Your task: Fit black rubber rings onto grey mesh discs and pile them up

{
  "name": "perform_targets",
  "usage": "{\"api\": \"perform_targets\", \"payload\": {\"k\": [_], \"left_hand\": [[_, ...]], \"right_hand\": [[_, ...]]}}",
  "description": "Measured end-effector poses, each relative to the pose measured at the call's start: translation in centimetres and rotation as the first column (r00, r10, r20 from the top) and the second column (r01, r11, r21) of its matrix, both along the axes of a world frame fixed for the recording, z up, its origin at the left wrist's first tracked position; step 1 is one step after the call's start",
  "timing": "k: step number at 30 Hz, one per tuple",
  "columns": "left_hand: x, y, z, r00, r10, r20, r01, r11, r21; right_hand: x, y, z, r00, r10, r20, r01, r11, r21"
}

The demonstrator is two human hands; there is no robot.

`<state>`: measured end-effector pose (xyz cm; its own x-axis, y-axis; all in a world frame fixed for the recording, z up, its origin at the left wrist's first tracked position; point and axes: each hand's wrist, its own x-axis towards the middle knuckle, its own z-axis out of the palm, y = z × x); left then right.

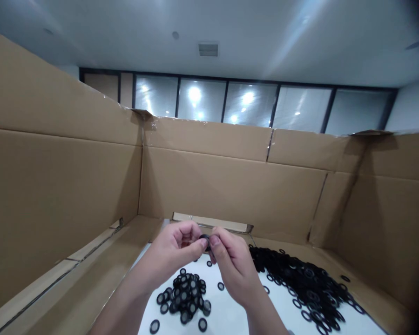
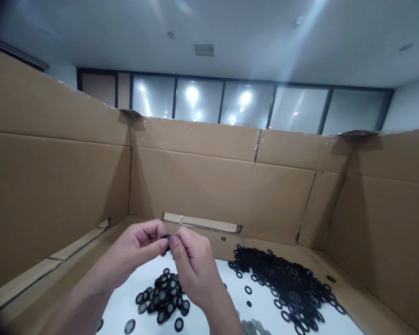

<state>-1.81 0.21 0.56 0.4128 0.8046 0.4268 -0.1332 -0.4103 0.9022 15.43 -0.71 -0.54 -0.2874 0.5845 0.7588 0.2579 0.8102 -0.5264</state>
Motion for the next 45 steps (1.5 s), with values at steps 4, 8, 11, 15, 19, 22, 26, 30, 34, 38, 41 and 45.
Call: {"api": "perform_targets", "payload": {"k": [4,8,11,15,19,22,26,30,34,38,41,45], "left_hand": [[-0.1,-0.1,0.0,0.999,-0.036,-0.002,0.036,0.999,0.003],[-0.1,-0.2,0.1,0.996,-0.089,-0.013,0.089,0.996,-0.004],[-0.1,-0.3,0.1,0.996,-0.090,0.004,0.090,0.996,-0.021],[-0.4,-0.5,0.0,0.999,-0.037,-0.028,0.037,0.999,0.005],[-0.8,-0.6,0.0,0.997,0.003,-0.075,0.000,0.999,0.039],[-0.9,-0.6,0.0,0.996,0.012,-0.092,-0.008,0.999,0.043],[-0.9,-0.6,0.2,0.998,-0.025,-0.066,0.026,0.999,0.025],[-0.9,-0.4,0.3,0.987,-0.162,0.004,0.162,0.987,0.017],[-0.7,-0.3,0.2,0.974,-0.212,0.080,0.210,0.977,0.032],[-0.5,-0.2,0.1,0.970,-0.217,0.114,0.218,0.976,0.003],[-0.5,-0.1,0.0,0.970,-0.200,0.136,0.206,0.978,-0.031],[0.0,0.0,-0.1,0.952,-0.224,0.208,0.241,0.969,-0.058]], "right_hand": [[0.0,0.0,-0.1,1.000,-0.022,0.008,0.021,1.000,0.013],[0.1,-0.3,0.1,0.999,0.035,-0.003,-0.035,0.999,0.026],[-0.1,-0.6,0.2,0.998,0.063,-0.005,-0.063,0.997,0.041],[-0.4,-0.7,0.2,1.000,0.016,-0.002,-0.016,0.995,0.094],[-0.5,-0.5,0.0,0.999,-0.034,0.035,0.029,0.990,0.139],[-0.6,-0.4,0.0,0.997,-0.056,0.052,0.045,0.981,0.191],[-0.4,-0.5,0.0,0.998,-0.055,0.033,0.047,0.976,0.213],[0.2,-0.4,-0.1,1.000,-0.006,-0.010,0.007,0.995,0.103],[0.5,-0.1,-0.2,0.997,0.058,-0.048,-0.057,0.998,0.012],[0.5,0.0,-0.2,0.996,0.066,-0.061,-0.066,0.998,0.014],[0.6,-0.1,0.0,0.997,0.044,-0.061,-0.042,0.999,0.025],[0.5,0.0,0.0,0.995,0.014,-0.098,-0.018,0.999,-0.046]]}}
